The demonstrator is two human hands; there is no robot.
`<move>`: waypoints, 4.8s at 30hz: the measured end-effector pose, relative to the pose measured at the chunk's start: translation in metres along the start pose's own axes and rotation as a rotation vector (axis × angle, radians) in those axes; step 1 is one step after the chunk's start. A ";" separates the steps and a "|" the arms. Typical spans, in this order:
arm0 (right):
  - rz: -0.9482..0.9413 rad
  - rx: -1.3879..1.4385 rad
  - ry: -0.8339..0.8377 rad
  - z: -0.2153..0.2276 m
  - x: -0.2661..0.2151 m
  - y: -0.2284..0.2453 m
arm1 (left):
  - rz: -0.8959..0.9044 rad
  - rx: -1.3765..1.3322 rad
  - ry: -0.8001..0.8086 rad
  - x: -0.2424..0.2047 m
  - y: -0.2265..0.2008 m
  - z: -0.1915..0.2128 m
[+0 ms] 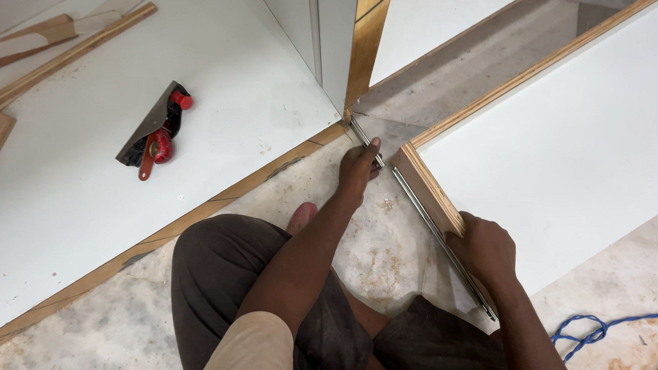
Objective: The person fits a wooden drawer into a cabinet frame and uses a hand plane to smooth the edge of the cabinet base. The person adjusts the drawer position and then planes the wood trim along the bottom edge.
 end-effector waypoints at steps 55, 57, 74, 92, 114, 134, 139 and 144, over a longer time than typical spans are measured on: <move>0.211 -0.067 -0.016 -0.001 0.020 0.030 | 0.044 0.019 0.080 0.029 0.006 0.018; 0.191 -0.071 0.025 -0.005 0.023 0.031 | 0.058 0.029 0.114 0.028 0.007 0.017; 0.302 -0.077 -0.020 0.014 0.057 0.080 | 0.096 0.087 0.159 0.021 -0.001 0.012; 0.341 -0.080 -0.013 0.034 0.083 0.120 | 0.113 0.108 0.128 0.020 -0.004 0.015; 0.253 0.470 -0.647 0.092 0.083 0.187 | 0.069 -0.005 0.105 0.016 0.002 0.014; 0.220 0.890 -0.903 0.064 0.065 -0.019 | 0.079 -0.012 0.052 0.014 0.002 0.016; -0.745 1.408 -0.509 -0.043 -0.006 -0.137 | 0.101 -0.064 0.047 0.020 0.006 0.015; -0.553 1.780 -0.478 -0.115 -0.009 -0.079 | 0.093 -0.029 0.076 0.013 0.006 0.015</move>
Point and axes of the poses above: each hand's wrist, its own x-axis towards the middle knuckle, its own z-axis out of the back of the hand, y = z × x, the point moved 8 cm from there along x, towards the middle knuckle, and after that the axes turned 7 degrees about -x, right-handed, at the moved point
